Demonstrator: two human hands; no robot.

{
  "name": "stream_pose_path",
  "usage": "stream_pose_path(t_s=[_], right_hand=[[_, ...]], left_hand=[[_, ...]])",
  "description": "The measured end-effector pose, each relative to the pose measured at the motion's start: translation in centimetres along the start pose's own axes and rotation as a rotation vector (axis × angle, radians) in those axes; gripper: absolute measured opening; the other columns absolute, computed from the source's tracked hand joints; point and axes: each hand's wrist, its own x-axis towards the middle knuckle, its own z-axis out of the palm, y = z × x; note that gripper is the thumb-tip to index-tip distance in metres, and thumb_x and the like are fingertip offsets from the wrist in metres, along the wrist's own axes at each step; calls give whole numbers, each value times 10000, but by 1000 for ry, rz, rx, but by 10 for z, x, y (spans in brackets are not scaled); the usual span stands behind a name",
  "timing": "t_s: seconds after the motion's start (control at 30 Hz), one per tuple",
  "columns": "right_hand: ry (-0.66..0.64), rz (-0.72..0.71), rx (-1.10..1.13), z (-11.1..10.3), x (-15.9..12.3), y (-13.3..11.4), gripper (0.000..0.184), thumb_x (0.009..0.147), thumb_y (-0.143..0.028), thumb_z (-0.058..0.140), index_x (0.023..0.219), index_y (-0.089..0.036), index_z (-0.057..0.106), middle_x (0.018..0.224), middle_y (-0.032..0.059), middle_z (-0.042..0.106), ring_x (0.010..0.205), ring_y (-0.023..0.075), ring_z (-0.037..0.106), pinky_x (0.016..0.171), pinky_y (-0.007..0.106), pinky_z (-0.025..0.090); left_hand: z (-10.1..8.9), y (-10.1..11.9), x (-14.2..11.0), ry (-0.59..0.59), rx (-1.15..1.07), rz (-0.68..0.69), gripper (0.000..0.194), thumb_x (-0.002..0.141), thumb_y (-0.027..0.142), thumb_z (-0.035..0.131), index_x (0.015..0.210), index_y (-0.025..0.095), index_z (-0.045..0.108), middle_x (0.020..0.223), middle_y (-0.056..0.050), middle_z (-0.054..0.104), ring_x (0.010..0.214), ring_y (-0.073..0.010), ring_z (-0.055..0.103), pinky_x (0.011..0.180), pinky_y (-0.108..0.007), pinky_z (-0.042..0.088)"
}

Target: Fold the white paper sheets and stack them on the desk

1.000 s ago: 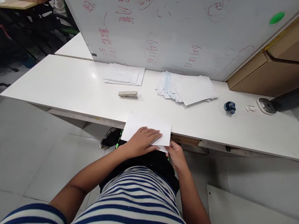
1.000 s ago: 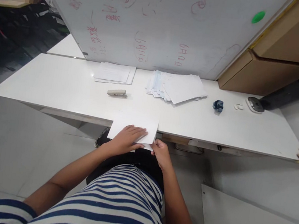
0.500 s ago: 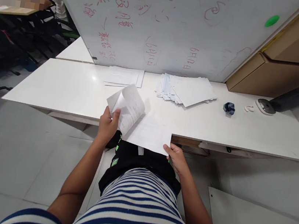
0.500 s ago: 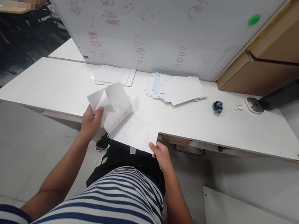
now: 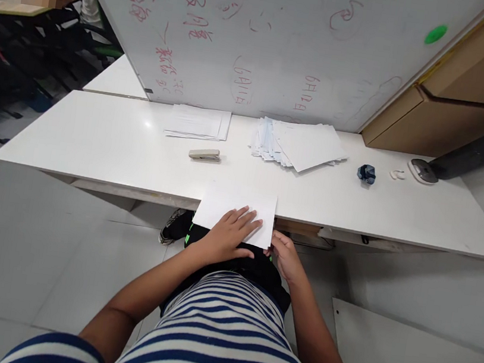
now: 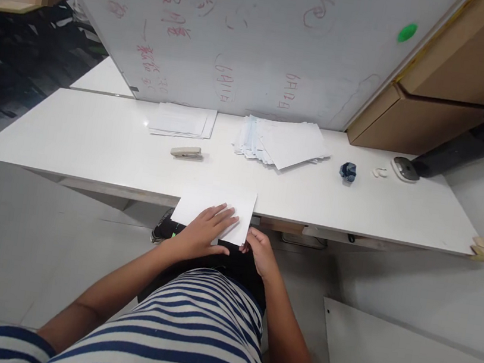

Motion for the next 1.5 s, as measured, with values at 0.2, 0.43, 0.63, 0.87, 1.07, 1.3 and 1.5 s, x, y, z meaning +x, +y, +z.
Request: stream_pose_path(t_s=[0.2, 0.43, 0.63, 0.87, 1.07, 1.3, 1.5], right_hand=[[34, -34, 45, 5, -1, -9, 382, 839, -548, 551, 740, -195, 661, 552, -1, 552, 536, 125, 478, 551, 259, 366], [108, -5, 71, 2, 5, 0, 496, 811, -650, 525, 747, -182, 676, 533, 7, 547, 499, 118, 468, 505, 253, 362], [3, 124, 159, 14, 11, -5, 615, 810, -716, 445, 1081, -205, 655, 898, 89, 713, 695, 178, 627, 598, 281, 488], [95, 163, 204, 29, 19, -4, 437, 663, -450, 784, 1001, -185, 703, 983, 73, 736, 868, 235, 681, 792, 337, 527], [136, 145, 80, 14, 14, 2, 429, 648, -467, 785, 948, -166, 722, 917, 87, 746, 808, 255, 688, 796, 394, 523], [-13, 50, -192, 8, 12, -22, 429, 720, -519, 712, 946, -155, 733, 940, 98, 737, 860, 285, 673, 772, 396, 517], [128, -244, -295, 17, 38, -78, 364, 721, -464, 729, 935, -169, 725, 981, 82, 728, 967, 292, 644, 849, 400, 493]], left_hand=[[-12, -21, -6, 253, -173, -261, 478, 936, 175, 372, 1412, 216, 383, 1341, -93, 559, 1216, -228, 532, 1011, -397, 427], [-49, -49, -28, 601, -333, -532, 432, 978, 356, 345, 1353, 171, 453, 1225, -117, 626, 1168, -253, 563, 972, -394, 460], [-15, -18, -25, 155, -141, -109, 495, 917, 178, 412, 1408, 244, 404, 1435, -85, 464, 1351, -245, 379, 1089, -464, 348], [2, 0, -26, 60, -52, -111, 725, 775, 598, 616, 1391, 268, 425, 1524, -109, 312, 1428, -356, 154, 1122, -608, 141], [2, -43, -56, 620, -335, -789, 383, 896, 504, 480, 1030, 171, 613, 1024, -112, 667, 999, -240, 619, 901, -431, 480], [-13, -50, -68, 249, -1281, -809, 610, 757, 579, 646, 1153, 117, 611, 1095, -151, 693, 1009, -290, 653, 856, -412, 532], [-60, -45, -25, 469, -1063, -562, 470, 777, 480, 670, 1135, 176, 653, 1171, -79, 676, 1107, -266, 610, 959, -405, 485]])
